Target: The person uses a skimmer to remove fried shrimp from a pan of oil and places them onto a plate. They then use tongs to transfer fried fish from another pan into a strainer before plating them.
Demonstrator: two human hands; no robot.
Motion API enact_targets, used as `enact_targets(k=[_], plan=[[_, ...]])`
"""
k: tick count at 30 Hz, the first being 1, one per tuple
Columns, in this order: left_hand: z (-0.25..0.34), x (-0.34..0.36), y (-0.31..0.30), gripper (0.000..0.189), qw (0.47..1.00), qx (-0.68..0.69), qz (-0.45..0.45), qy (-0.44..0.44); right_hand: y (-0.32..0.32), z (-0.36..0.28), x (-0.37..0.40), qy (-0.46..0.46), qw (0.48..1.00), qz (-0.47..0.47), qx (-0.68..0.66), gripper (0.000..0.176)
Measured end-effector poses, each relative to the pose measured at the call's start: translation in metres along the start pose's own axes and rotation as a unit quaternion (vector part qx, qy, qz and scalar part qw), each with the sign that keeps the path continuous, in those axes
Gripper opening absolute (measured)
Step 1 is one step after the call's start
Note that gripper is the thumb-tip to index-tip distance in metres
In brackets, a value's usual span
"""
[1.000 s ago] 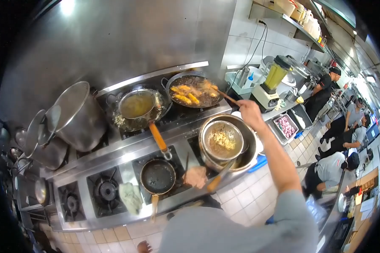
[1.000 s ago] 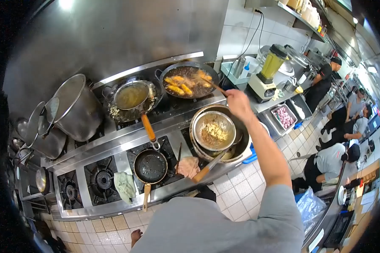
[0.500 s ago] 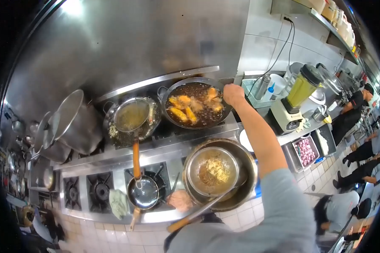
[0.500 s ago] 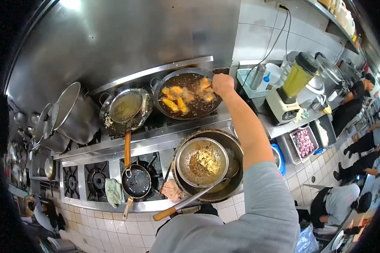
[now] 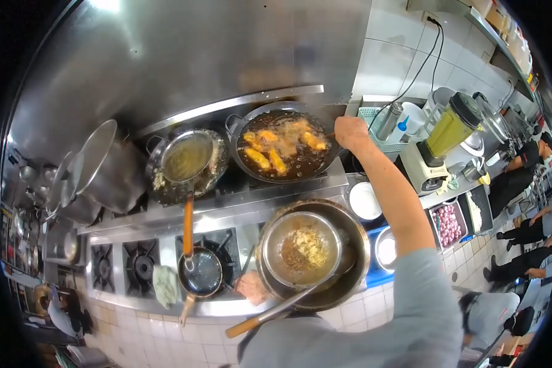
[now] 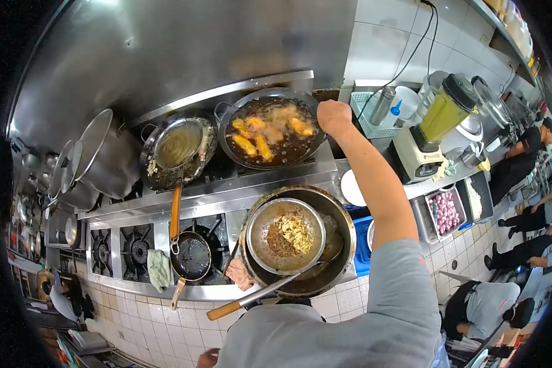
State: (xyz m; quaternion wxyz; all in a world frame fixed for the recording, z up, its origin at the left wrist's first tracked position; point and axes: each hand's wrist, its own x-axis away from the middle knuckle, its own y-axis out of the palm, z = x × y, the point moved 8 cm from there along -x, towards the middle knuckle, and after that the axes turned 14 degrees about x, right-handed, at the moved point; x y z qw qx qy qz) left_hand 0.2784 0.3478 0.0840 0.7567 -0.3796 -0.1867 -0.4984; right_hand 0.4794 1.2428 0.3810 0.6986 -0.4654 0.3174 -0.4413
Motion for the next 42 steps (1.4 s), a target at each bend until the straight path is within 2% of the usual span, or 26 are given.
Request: enact_targets(k=[1, 4, 6, 8, 9, 11, 12, 15, 16, 17, 18, 20, 24, 27, 28, 32, 36, 41, 42], plan=[[0.008, -0.015, -0.012, 0.034, 0.996, -0.043, 0.071, 0.014, 0.001, 0.003, 0.001, 0.002, 1.000, -0.001, 0.000, 0.022], [-0.133, -0.081, -0.039, 0.024, 0.969, 0.155, 0.156, -0.113, -0.003, 0.004, 0.010, -0.006, 0.999, 0.005, -0.031, 0.021], [-0.114, -0.072, -0.036, 0.024, 0.950, 0.207, 0.188, -0.137, -0.010, 0.006, 0.022, -0.002, 0.999, 0.014, -0.031, 0.020], [-0.105, -0.061, -0.031, 0.023, 0.898, 0.312, 0.254, -0.179, -0.022, 0.007, 0.029, 0.005, 0.999, 0.038, -0.034, 0.020], [-0.101, -0.058, -0.028, 0.023, 0.897, 0.312, 0.256, -0.179, -0.021, 0.005, 0.028, 0.004, 0.999, 0.039, -0.035, 0.020], [-0.098, -0.064, -0.009, 0.031, 0.978, 0.130, 0.135, -0.088, -0.017, -0.002, 0.025, -0.012, 0.997, 0.064, -0.044, 0.019], [-0.101, -0.065, 0.002, 0.035, 0.996, 0.037, 0.080, -0.033, -0.017, -0.005, 0.024, -0.020, 0.996, 0.077, -0.049, 0.019], [-0.148, -0.075, 0.006, 0.030, 0.996, -0.059, 0.057, 0.034, -0.019, -0.019, 0.032, -0.043, 0.994, 0.082, -0.055, 0.020], [-0.138, -0.075, 0.005, 0.028, 0.989, -0.116, 0.052, 0.082, -0.020, -0.025, 0.034, -0.057, 0.993, 0.085, -0.056, 0.020], [-0.152, -0.064, 0.007, 0.030, 0.997, -0.030, 0.071, 0.001, -0.018, -0.029, 0.035, -0.060, 0.993, 0.087, -0.057, 0.020], [-0.141, -0.049, 0.013, 0.033, 0.992, 0.037, 0.098, -0.065, -0.013, -0.033, 0.035, -0.064, 0.993, 0.084, -0.049, 0.020], [-0.074, -0.023, 0.024, 0.038, 0.972, 0.126, 0.133, -0.146, -0.004, -0.038, 0.035, -0.071, 0.994, 0.081, -0.032, 0.019], [-0.152, -0.077, 0.011, 0.031, 0.995, -0.045, 0.089, 0.002, 0.008, -0.031, 0.030, -0.054, 0.996, 0.059, -0.031, 0.020], [-0.125, -0.071, 0.008, 0.032, 0.985, 0.044, 0.135, -0.100, -0.003, -0.025, 0.033, -0.053, 0.997, 0.018, -0.048, 0.020], [-0.098, -0.064, 0.005, 0.033, 0.977, 0.058, 0.154, -0.135, -0.003, -0.024, 0.033, -0.051, 0.997, -0.004, -0.056, 0.021], [-0.083, -0.063, 0.004, 0.033, 0.955, 0.182, 0.171, -0.161, -0.012, -0.022, 0.025, -0.025, 0.995, 0.060, -0.078, 0.017], [-0.099, -0.066, 0.005, 0.033, 0.961, 0.199, 0.147, -0.122, -0.016, -0.029, 0.018, -0.022, 0.996, 0.040, -0.083, 0.019], [-0.091, -0.039, 0.019, 0.038, 0.984, 0.087, 0.130, -0.084, -0.001, -0.019, -0.006, 0.028, 0.992, 0.074, -0.103, 0.021], [-0.084, -0.030, 0.020, 0.039, 0.979, 0.092, 0.135, -0.122, 0.003, -0.017, -0.009, 0.030, 0.992, 0.071, -0.104, 0.022]])
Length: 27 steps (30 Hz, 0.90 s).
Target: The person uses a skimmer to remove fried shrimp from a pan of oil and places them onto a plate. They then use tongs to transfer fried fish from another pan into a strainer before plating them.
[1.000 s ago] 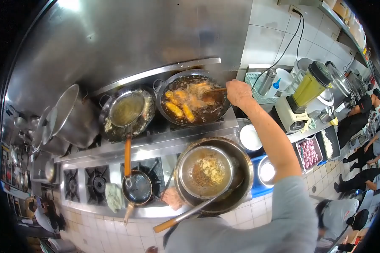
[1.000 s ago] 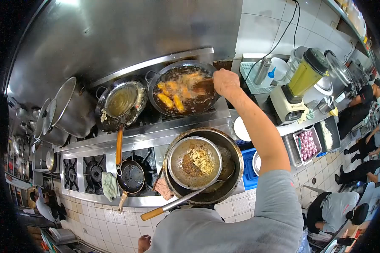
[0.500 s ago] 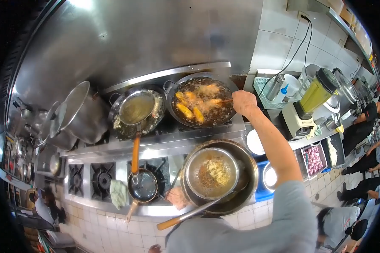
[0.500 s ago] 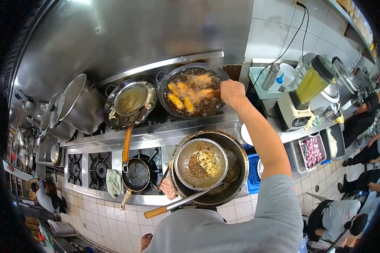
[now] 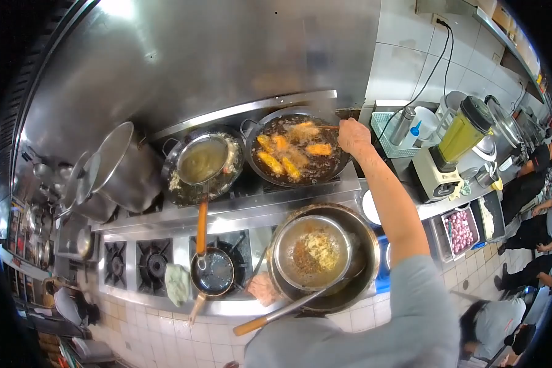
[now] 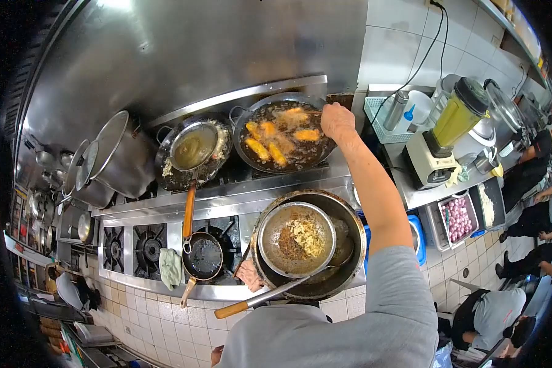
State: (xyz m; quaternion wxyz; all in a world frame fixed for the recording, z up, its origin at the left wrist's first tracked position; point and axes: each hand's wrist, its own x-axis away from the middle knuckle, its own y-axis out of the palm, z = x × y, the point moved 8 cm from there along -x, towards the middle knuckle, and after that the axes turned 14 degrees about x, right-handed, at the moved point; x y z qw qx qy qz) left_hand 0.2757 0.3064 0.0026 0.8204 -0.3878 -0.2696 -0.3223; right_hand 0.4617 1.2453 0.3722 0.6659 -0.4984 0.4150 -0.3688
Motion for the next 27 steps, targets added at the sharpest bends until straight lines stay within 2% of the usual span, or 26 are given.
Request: enact_targets(k=[2, 5, 7, 10, 11, 14, 19, 22, 23, 26, 27], plan=[[0.017, 0.021, 0.000, 0.040, 0.997, 0.003, 0.016, -0.077, 0.009, 0.002, -0.007, 0.005, 1.000, -0.006, -0.002, 0.023], [-0.009, 0.021, 0.001, 0.040, 0.996, 0.037, 0.008, -0.080, 0.022, -0.013, -0.016, -0.047, 0.998, 0.027, -0.014, 0.022], [-0.013, 0.021, 0.001, 0.040, 0.995, 0.051, 0.004, -0.080, 0.031, -0.020, -0.021, -0.070, 0.996, 0.043, -0.021, 0.022], [-0.005, 0.020, -0.003, 0.040, 0.998, 0.029, 0.030, -0.044, 0.050, -0.031, -0.027, -0.091, 0.995, -0.047, 0.019, 0.022], [-0.003, 0.021, -0.006, 0.040, 0.998, 0.028, 0.030, -0.045, 0.050, -0.029, -0.025, -0.091, 0.995, -0.048, 0.019, 0.022], [0.024, 0.032, -0.002, 0.039, 0.992, 0.101, 0.031, -0.062, 0.000, -0.017, -0.004, -0.032, 0.998, -0.027, 0.040, 0.021], [0.008, 0.018, 0.003, 0.040, 0.989, 0.133, 0.043, -0.047, -0.015, -0.030, -0.006, -0.066, 0.997, -0.003, 0.039, 0.021], [0.008, 0.017, 0.003, 0.040, 0.996, 0.082, 0.035, -0.013, -0.003, -0.053, 0.003, -0.139, 0.982, -0.094, 0.090, 0.021], [0.007, 0.017, 0.003, 0.040, 0.996, 0.082, 0.035, -0.013, -0.002, -0.052, 0.003, -0.139, 0.982, -0.094, 0.090, 0.021], [0.001, 0.024, 0.004, 0.041, 0.998, 0.056, 0.035, -0.019, -0.006, -0.028, -0.001, -0.039, 0.996, -0.046, 0.068, 0.021], [0.001, 0.027, 0.004, 0.041, 0.998, 0.057, 0.035, -0.020, -0.004, -0.026, -0.001, -0.040, 0.996, -0.046, 0.068, 0.021]])
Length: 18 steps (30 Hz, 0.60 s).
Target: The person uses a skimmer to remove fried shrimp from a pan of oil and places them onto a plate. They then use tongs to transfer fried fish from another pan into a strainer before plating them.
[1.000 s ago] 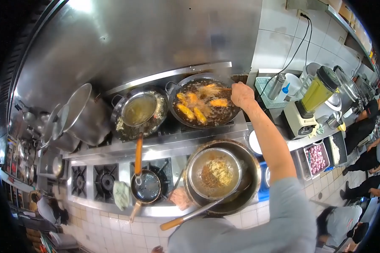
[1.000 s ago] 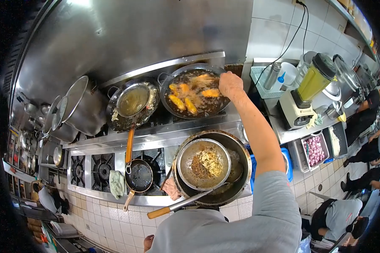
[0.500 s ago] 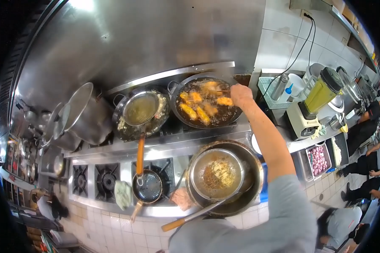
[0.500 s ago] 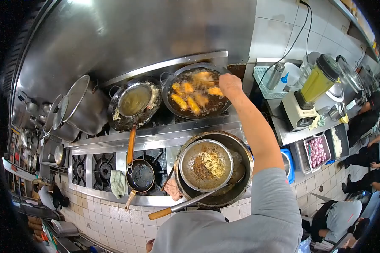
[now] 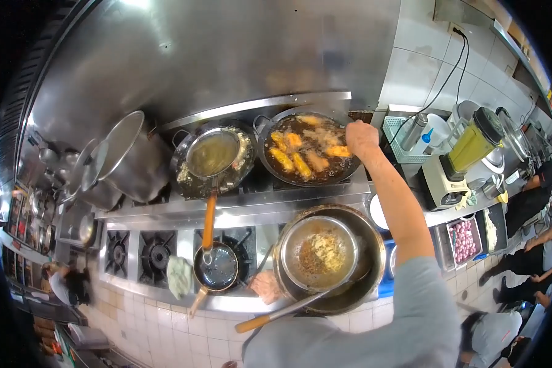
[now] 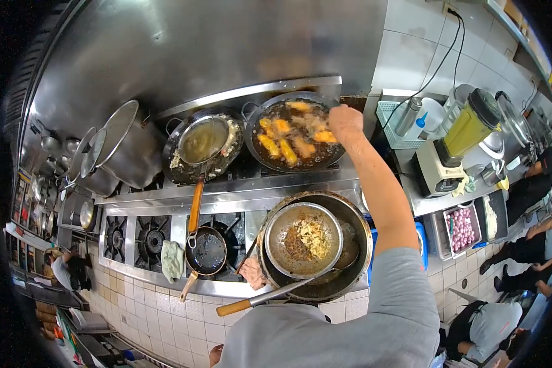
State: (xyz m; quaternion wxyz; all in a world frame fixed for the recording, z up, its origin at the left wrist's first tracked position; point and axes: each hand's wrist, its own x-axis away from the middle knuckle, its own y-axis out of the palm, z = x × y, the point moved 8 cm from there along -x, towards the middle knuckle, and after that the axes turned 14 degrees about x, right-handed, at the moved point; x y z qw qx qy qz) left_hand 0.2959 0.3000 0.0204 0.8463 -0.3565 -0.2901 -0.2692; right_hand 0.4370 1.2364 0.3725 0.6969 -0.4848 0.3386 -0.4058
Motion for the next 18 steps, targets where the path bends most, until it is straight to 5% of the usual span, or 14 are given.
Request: enact_targets(k=[4, 7, 10, 13, 14, 16, 18], plan=[[-0.006, 0.002, -0.001, 0.039, 1.000, -0.005, 0.014, -0.017, -0.006, 0.010, -0.001, 0.015, 0.999, 0.051, 0.003, 0.021], [-0.076, -0.043, -0.015, 0.036, 0.998, -0.042, -0.037, 0.021, 0.002, 0.000, 0.005, -0.014, 0.999, -0.039, 0.004, 0.022], [-0.088, -0.057, -0.018, 0.034, 0.997, -0.031, -0.058, 0.033, 0.005, 0.008, 0.003, 0.016, 1.000, 0.006, 0.020, 0.021], [-0.101, -0.064, -0.017, 0.032, 0.992, 0.075, -0.099, 0.012, 0.002, 0.012, -0.002, 0.035, 0.999, 0.035, 0.018, 0.022], [-0.114, -0.072, -0.006, 0.031, 0.955, 0.212, -0.201, -0.042, 0.001, 0.013, -0.002, 0.043, 0.998, 0.037, 0.010, 0.022], [-0.067, -0.035, -0.020, 0.033, 0.997, -0.053, 0.023, -0.052, 0.009, 0.011, -0.003, 0.048, 0.998, 0.029, -0.019, 0.022], [-0.051, -0.031, -0.024, 0.034, 0.994, -0.099, 0.006, -0.037, 0.019, 0.002, -0.007, 0.013, 0.999, 0.039, -0.011, 0.023]])
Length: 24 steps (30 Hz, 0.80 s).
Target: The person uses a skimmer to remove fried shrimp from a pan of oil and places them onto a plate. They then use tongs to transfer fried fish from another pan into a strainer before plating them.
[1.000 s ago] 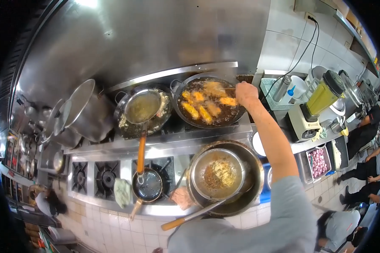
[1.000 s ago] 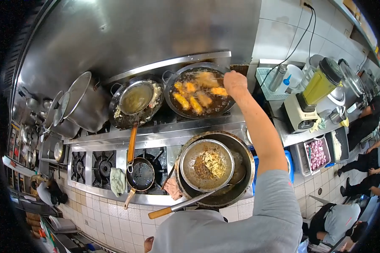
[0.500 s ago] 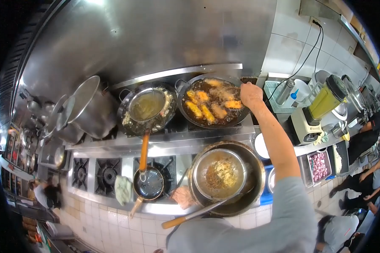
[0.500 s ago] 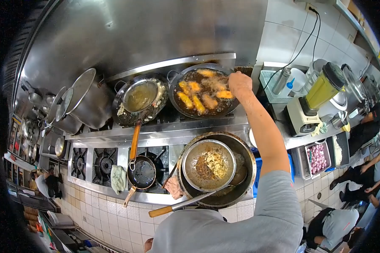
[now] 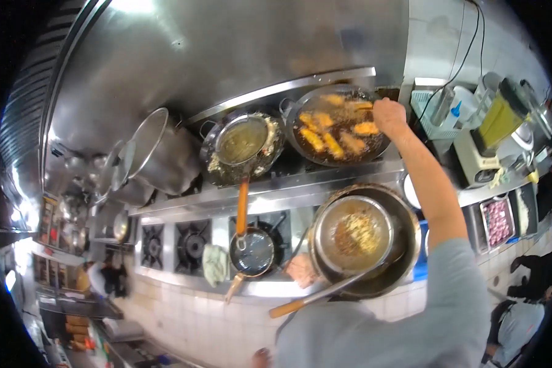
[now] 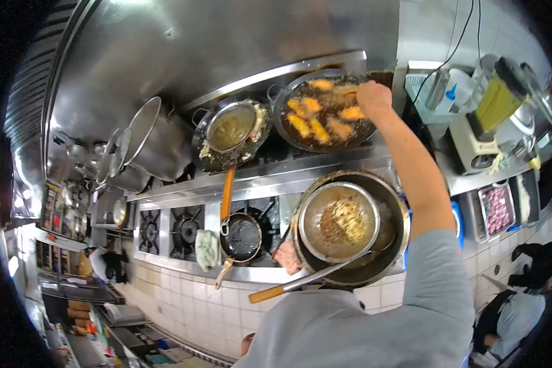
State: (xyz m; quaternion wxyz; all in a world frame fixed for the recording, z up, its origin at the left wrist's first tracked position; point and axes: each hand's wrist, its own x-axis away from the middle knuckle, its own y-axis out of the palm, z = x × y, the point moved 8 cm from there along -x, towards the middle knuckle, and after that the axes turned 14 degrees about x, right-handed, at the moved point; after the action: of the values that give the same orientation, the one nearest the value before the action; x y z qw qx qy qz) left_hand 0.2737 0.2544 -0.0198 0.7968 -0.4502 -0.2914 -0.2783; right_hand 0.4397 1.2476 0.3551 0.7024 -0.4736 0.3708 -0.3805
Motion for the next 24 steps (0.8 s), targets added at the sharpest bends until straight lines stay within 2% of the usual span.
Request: enact_targets(k=[1, 4, 6, 8, 10, 11, 13, 15, 17, 21, 24], plan=[[-0.003, 0.004, -0.013, 0.034, 1.000, -0.008, 0.003, -0.004, 0.002, -0.006, 0.008, 0.001, 1.000, -0.008, -0.006, 0.023], [-0.008, 0.002, 0.007, 0.037, 0.979, 0.196, -0.019, 0.052, -0.009, -0.011, 0.013, -0.006, 0.996, -0.059, -0.061, 0.023], [-0.021, -0.009, 0.007, 0.037, 0.969, 0.238, -0.046, 0.038, -0.017, -0.014, 0.019, -0.004, 0.996, -0.058, -0.068, 0.023], [-0.001, 0.029, 0.017, 0.035, 0.956, 0.278, -0.014, -0.090, -0.019, -0.010, 0.015, 0.006, 0.997, -0.041, -0.060, 0.023], [-0.004, 0.029, 0.018, 0.035, 0.948, 0.305, -0.016, -0.093, -0.019, 0.004, 0.011, 0.011, 0.998, -0.017, -0.056, 0.023], [-0.028, 0.012, 0.012, 0.035, 0.946, 0.309, -0.022, -0.093, -0.016, 0.008, 0.009, 0.016, 0.998, -0.024, -0.055, 0.023], [-0.064, -0.025, 0.007, 0.034, 0.948, 0.315, -0.042, -0.034, -0.014, 0.005, 0.002, 0.018, 0.997, -0.036, -0.059, 0.022], [-0.041, 0.003, 0.015, 0.035, 0.968, 0.247, -0.035, -0.039, -0.009, -0.002, 0.001, -0.005, 0.998, -0.044, -0.047, 0.022], [0.042, 0.064, 0.012, 0.035, 0.975, 0.212, -0.036, -0.048, 0.001, -0.008, 0.006, -0.036, 0.996, -0.072, -0.028, 0.022], [0.051, 0.066, 0.014, 0.037, 0.983, 0.174, -0.050, -0.025, -0.011, -0.008, 0.013, 0.014, 0.998, -0.039, -0.056, 0.021], [0.051, 0.066, 0.014, 0.038, 0.985, 0.166, -0.049, -0.018, -0.017, -0.024, 0.015, -0.022, 0.998, -0.015, -0.054, 0.020]])
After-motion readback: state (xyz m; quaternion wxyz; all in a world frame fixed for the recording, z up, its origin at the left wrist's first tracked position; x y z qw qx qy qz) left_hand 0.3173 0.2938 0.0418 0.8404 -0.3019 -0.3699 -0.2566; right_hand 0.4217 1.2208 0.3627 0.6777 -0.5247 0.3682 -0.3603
